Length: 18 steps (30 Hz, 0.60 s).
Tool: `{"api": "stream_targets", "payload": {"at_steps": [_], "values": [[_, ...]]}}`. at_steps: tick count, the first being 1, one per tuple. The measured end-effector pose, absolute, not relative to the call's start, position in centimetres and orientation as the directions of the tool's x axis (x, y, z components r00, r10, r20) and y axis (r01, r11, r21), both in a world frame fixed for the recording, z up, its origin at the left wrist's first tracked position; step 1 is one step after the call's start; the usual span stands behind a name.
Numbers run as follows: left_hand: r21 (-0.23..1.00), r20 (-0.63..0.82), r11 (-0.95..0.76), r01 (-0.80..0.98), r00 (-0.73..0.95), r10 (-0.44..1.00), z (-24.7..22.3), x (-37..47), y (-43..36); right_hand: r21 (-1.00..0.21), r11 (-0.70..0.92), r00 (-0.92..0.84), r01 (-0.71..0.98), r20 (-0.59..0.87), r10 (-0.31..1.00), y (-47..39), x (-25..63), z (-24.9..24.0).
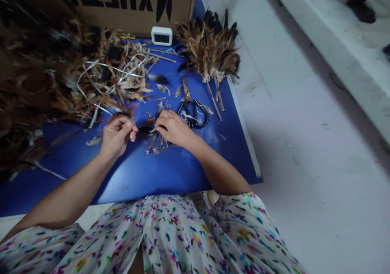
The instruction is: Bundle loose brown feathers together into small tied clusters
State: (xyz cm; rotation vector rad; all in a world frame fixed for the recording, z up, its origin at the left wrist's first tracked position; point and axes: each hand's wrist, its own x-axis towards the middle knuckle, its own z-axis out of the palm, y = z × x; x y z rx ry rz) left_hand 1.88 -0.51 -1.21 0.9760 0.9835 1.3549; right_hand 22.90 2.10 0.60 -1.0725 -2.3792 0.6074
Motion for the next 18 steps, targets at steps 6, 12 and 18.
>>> {"api": "stream_targets", "payload": {"at_steps": [6,12,18], "values": [[0.955,0.008,-0.011,-0.297,-0.008,1.0,-1.5,1.8,-0.5,-0.845,0.345,-0.376,0.409,0.189,0.907,1.9,22.8,1.5],[0.951,0.01,-0.012,-0.308,-0.008,1.0,-1.3,1.9,-0.5,-0.989,0.091,-0.224,0.114,0.063,0.973,2.1,22.6,1.6],[0.95,0.004,-0.005,-0.313,-0.005,1.0,-1.2,2.0,-0.5,-0.999,-0.038,-0.213,-0.026,-0.031,0.977,2.3,22.3,1.6]]}}
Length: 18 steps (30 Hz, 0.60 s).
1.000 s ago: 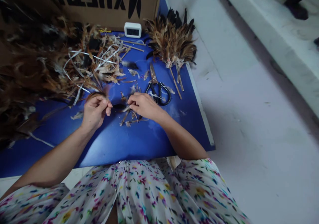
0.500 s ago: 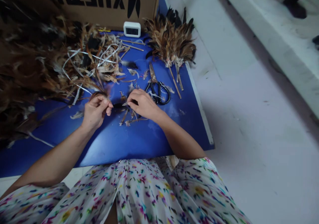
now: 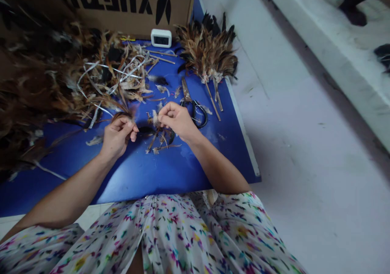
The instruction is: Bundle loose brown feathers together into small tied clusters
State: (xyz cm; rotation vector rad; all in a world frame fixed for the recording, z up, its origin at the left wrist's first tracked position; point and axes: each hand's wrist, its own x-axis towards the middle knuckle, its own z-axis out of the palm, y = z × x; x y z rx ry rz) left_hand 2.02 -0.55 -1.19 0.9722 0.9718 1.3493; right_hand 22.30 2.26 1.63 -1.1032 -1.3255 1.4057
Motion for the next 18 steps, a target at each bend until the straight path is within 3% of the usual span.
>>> {"api": "stream_targets", "payload": {"at_steps": [4,9,18], "values": [[0.948,0.006,-0.005,-0.32,0.001,1.0,-1.21,2.01,-0.59,-0.993,-0.035,-0.255,-0.114,-0.005,0.967,2.37,22.33,1.15],[0.953,-0.006,0.004,-0.304,-0.003,1.0,-1.21,2.02,-0.59,-1.0,-0.023,-0.258,-0.022,-0.017,0.966,2.22,22.59,1.06],[0.964,0.02,-0.01,-0.266,0.037,0.999,-1.56,1.91,-0.7,-0.999,0.05,-0.188,-0.02,0.053,0.981,1.97,22.31,0.79]]}}
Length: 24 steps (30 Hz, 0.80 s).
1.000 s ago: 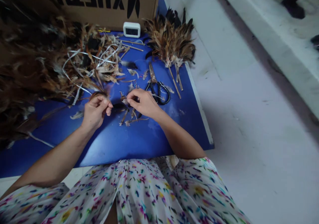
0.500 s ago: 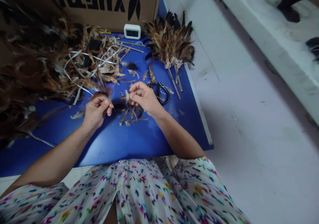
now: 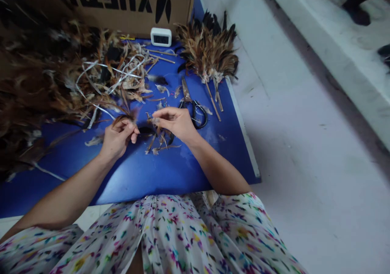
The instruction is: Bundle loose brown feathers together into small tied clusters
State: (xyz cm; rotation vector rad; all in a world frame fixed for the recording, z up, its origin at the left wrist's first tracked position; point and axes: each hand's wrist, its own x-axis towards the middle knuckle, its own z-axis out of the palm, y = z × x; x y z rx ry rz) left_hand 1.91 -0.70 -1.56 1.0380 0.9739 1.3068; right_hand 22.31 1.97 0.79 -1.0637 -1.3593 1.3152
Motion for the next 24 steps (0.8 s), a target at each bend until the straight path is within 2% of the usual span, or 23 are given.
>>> {"api": "stream_targets", "payload": {"at_steps": [5,11,19,24], "values": [[0.962,0.014,0.005,-0.272,0.068,0.998,-1.2,2.1,-0.9,-0.974,0.223,-0.168,-0.03,0.224,0.96,1.9,22.2,1.0],[0.946,-0.076,0.133,-0.295,0.198,0.977,-0.8,2.2,-1.2,-0.977,0.209,-0.227,-0.036,0.211,0.951,0.9,21.6,1.6],[0.86,-0.189,0.347,-0.374,0.398,0.898,-0.9,2.3,-1.7,-0.959,0.284,-0.303,-0.023,0.277,0.912,0.1,20.9,1.0],[0.827,-0.22,0.403,-0.391,0.435,0.873,-0.8,2.4,-1.9,-0.928,0.371,-0.328,-0.044,0.364,0.872,0.0,20.8,0.8]]}}
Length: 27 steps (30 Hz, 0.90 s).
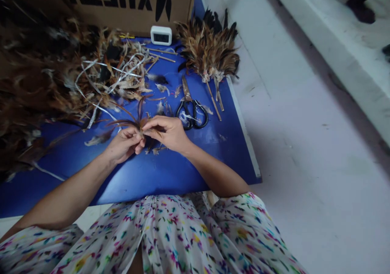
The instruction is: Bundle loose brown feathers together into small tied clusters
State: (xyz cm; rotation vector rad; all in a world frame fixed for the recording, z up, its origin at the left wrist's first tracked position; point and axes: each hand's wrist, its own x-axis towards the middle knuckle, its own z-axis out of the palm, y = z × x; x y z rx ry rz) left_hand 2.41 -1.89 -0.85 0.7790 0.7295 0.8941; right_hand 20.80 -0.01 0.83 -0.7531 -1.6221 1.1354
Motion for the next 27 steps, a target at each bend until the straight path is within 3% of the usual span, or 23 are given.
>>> {"api": "stream_targets", "payload": {"at_steps": [6,15,27], "values": [[0.825,-0.226,0.419,-0.379,0.459,0.859,-0.94,2.34,-1.84,-0.893,0.443,-0.324,-0.077,0.443,0.836,0.05,20.81,0.77],[0.814,-0.233,0.435,-0.386,0.468,0.852,-1.06,2.31,-1.84,-0.909,0.416,-0.355,-0.02,0.396,0.847,-0.03,20.81,0.53],[0.815,-0.221,0.433,-0.385,0.485,0.846,-1.22,2.28,-1.73,-0.881,0.47,-0.396,-0.059,0.453,0.799,0.25,21.13,0.63]]}}
